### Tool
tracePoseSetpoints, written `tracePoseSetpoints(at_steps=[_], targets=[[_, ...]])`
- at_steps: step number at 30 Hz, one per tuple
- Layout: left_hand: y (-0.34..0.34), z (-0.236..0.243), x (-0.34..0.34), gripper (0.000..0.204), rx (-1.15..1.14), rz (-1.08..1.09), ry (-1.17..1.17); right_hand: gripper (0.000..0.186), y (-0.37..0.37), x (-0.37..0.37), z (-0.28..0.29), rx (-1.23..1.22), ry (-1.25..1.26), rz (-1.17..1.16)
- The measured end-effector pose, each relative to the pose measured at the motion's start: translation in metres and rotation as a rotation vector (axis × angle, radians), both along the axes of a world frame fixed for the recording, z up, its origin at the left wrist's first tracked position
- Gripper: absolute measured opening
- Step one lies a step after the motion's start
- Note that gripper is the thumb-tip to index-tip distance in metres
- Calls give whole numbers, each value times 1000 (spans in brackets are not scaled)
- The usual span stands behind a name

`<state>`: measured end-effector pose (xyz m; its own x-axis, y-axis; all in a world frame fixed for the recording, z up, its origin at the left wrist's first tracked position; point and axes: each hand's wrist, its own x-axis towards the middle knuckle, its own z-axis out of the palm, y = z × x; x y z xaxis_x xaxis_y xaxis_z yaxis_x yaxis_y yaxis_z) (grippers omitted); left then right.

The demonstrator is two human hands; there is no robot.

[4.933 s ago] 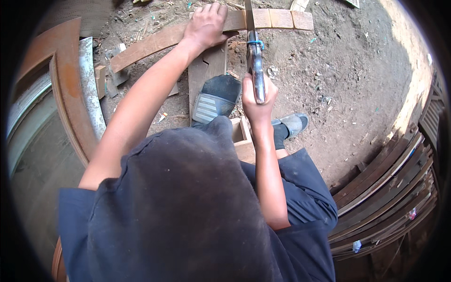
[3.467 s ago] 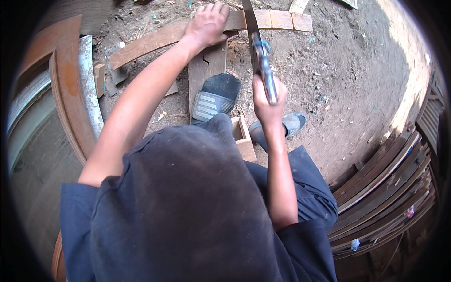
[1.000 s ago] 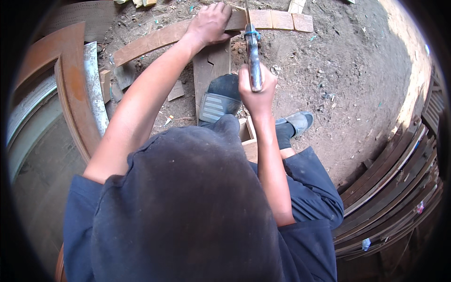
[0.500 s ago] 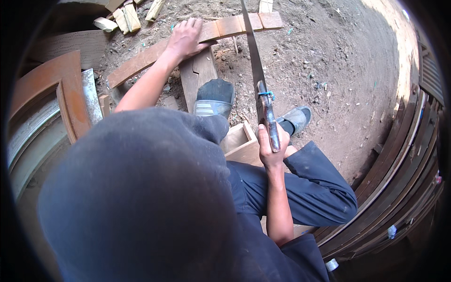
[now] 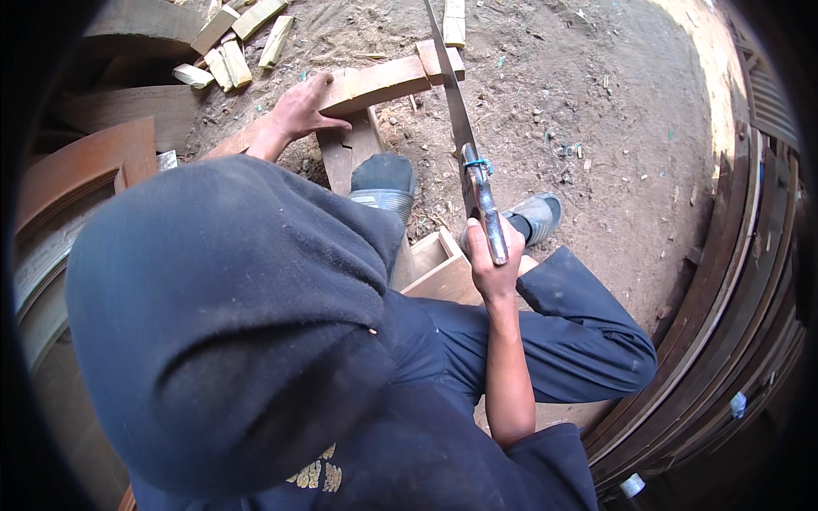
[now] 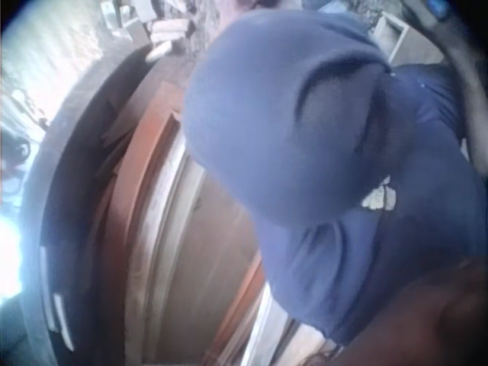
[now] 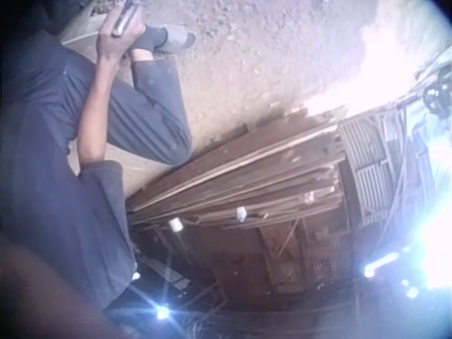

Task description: The person sits on the ground and uses a hand saw to cut a small piece of wood. They hold the wood steady with their left hand and saw with their right hand, producing sawdust as they work.

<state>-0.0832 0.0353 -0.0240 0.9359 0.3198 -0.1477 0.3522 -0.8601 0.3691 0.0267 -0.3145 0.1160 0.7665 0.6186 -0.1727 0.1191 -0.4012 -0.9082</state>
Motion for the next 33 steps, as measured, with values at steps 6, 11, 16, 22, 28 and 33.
tracePoseSetpoints(at_steps=[6,11,16,22,28,33], targets=[[-18,29,9,68,-157,39,117,12,3,4,9,-4,44,-5],[-9,25,-3,55,-47,44,-85,13,11,2,4,0,71,13],[-5,13,8,56,55,-47,-107,11,14,-3,-1,-4,109,63],[-18,-7,14,58,278,30,-23,11,24,-5,-3,-21,77,96],[-23,2,23,54,186,115,10,12,34,-2,-6,-55,111,87],[-24,-2,22,71,279,95,41,15,40,3,-24,-76,225,54]])
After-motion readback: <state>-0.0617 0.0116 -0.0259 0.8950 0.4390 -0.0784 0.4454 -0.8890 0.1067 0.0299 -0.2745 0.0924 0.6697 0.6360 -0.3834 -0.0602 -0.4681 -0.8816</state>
